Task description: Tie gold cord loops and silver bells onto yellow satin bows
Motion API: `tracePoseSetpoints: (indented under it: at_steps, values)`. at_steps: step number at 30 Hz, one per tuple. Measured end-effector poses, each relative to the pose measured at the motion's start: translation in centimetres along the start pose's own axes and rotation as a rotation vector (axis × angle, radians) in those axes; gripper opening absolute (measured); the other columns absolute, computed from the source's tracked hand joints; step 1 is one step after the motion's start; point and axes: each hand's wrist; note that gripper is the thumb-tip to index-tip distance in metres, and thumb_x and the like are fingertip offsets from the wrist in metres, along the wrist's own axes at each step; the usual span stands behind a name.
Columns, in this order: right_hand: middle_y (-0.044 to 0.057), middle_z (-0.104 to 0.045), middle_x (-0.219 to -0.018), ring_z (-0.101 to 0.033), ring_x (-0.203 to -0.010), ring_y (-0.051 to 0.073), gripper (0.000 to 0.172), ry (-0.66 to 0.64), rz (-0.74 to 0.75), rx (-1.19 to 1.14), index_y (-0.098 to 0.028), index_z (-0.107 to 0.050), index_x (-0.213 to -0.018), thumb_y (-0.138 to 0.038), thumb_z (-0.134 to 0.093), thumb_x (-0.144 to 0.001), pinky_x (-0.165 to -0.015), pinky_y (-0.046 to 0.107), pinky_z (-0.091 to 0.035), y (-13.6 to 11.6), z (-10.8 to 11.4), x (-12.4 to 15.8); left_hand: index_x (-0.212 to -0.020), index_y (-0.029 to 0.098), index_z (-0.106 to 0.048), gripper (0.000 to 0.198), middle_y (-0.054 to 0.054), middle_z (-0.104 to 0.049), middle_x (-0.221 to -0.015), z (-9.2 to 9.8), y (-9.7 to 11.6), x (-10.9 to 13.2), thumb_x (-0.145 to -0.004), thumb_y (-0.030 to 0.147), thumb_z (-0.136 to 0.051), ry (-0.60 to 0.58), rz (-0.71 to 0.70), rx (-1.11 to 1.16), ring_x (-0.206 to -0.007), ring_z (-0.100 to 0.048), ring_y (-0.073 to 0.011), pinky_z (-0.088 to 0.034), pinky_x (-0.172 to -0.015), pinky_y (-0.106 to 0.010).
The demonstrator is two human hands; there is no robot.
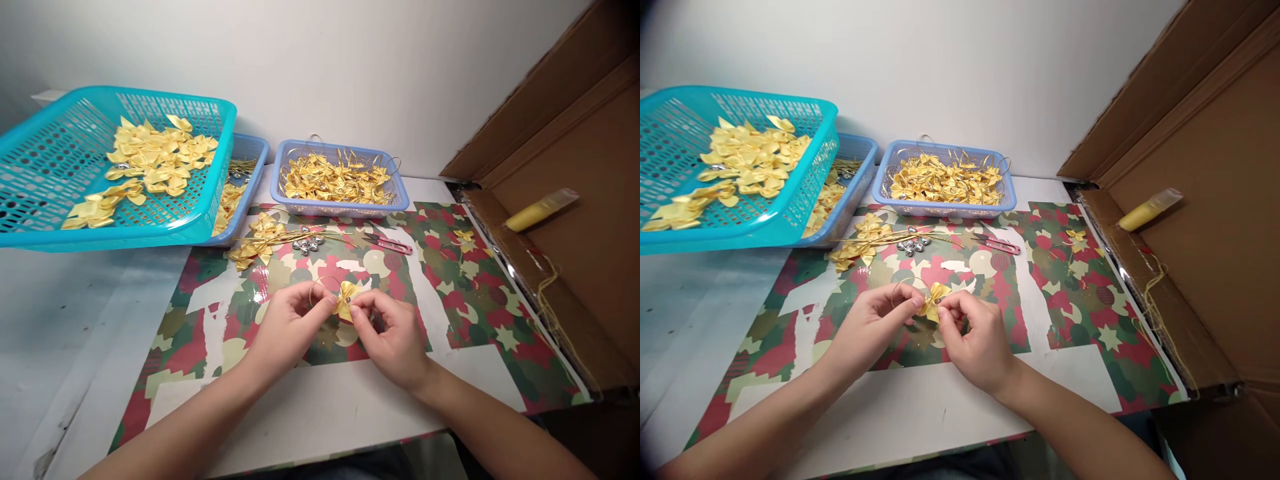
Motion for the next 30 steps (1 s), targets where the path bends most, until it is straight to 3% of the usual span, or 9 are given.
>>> tracePoseSetpoints:
  at_steps: [8, 23, 30]
  values:
    - [-0.004, -0.052, -0.059, -0.047, -0.049, 0.009, 0.012, -0.005, 0.014, 0.020, -0.018, -0.056, -0.076, -0.015, -0.053, -0.086, -0.045, 0.021, -0.038, 0.18, -0.09, 0.13, -0.065, 0.016, -0.059, 0.025, 0.000, -0.058, -0.066, 0.12, -0.19, -0.01, -0.080, 0.036, -0.060, -0.057, -0.014, 0.011, -0.061, -0.048, -0.0113, -0.038, -0.053, -0.021]
    - [-0.004, -0.050, -0.058, -0.044, -0.047, 0.008, 0.012, 0.015, -0.023, 0.010, -0.019, -0.056, -0.075, -0.016, -0.052, -0.086, -0.043, 0.021, -0.034, 0.08, -0.20, 0.08, -0.064, 0.016, -0.063, 0.023, 0.000, -0.053, -0.063, -0.02, 0.07, -0.14, -0.075, 0.037, -0.063, -0.044, 0.046, 0.113, -0.058, -0.045, -0.0107, -0.039, -0.050, -0.021]
    - [-0.001, -0.057, -0.063, -0.049, -0.053, 0.011, 0.012, 0.016, -0.111, -0.102, -0.019, -0.056, -0.077, -0.021, -0.052, -0.088, -0.049, 0.023, -0.041, 0.20, -0.32, 0.26, -0.063, 0.016, -0.061, 0.023, 0.001, -0.051, -0.062, -0.09, 0.00, 0.01, -0.075, 0.036, -0.063, -0.050, 0.035, 0.113, -0.060, -0.044, -0.0109, -0.037, -0.053, -0.021]
Point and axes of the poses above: each hand's wrist, its own x-axis away from the middle knuckle, its own z-axis out of the back of the hand, y = z × x
